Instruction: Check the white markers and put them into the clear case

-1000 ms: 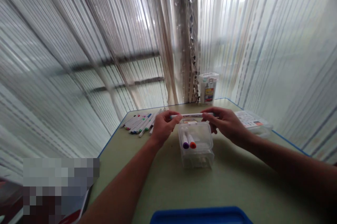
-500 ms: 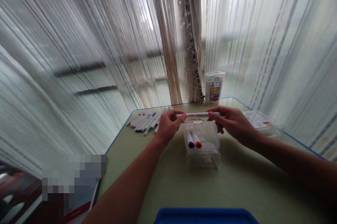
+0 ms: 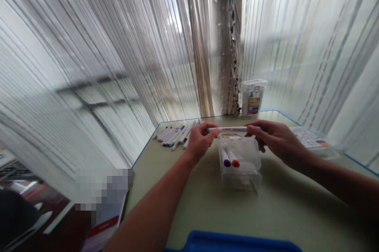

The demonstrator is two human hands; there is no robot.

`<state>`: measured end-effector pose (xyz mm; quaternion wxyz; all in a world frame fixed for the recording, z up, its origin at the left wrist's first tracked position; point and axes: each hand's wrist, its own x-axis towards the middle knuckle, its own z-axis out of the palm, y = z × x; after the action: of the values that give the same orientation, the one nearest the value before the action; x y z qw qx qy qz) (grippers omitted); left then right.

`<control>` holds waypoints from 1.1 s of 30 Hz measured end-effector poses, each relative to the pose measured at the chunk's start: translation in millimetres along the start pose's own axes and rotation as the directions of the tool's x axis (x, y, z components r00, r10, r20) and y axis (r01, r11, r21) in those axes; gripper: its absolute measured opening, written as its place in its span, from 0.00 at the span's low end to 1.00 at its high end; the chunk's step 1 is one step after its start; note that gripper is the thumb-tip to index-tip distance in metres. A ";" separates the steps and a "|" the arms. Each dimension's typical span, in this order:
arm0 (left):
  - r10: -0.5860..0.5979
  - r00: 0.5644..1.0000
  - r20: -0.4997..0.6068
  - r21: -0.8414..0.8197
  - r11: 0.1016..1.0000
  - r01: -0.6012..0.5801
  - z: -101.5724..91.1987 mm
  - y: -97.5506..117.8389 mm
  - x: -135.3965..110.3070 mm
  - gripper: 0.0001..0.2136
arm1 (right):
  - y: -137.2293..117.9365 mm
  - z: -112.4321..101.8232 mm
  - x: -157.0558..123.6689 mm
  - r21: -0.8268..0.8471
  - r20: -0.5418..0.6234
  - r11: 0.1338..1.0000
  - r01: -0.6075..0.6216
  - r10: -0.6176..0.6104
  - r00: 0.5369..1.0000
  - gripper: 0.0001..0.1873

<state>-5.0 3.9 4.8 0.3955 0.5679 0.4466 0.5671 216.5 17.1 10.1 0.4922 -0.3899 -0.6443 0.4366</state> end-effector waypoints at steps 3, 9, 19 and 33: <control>-0.009 1.000 0.011 -0.019 1.000 0.009 0.4 1.2 -1.1 0.11 | 1.3 -0.8 -0.2 0.037 0.003 0.999 -0.001 0.001 1.000 0.26; 0.003 1.000 0.017 -0.042 0.999 -0.003 -0.4 -0.9 0.3 0.10 | 6.1 -2.3 0.8 0.081 -0.008 0.997 -0.017 0.018 1.000 0.28; 0.013 1.000 -0.003 0.037 0.999 -0.013 -0.6 -0.7 1.7 0.15 | 2.9 -1.5 -0.3 0.005 0.014 1.000 0.001 -0.001 1.000 0.25; -0.033 0.999 -0.015 0.068 0.997 0.034 -1.0 3.0 0.8 0.16 | 5.1 -2.9 0.7 0.028 0.037 0.999 0.043 -0.044 0.998 0.20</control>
<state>-5.8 3.7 8.0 0.3825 0.5695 0.4778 0.5487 219.6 19.9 5.8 0.4949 -0.3606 -0.6557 0.4418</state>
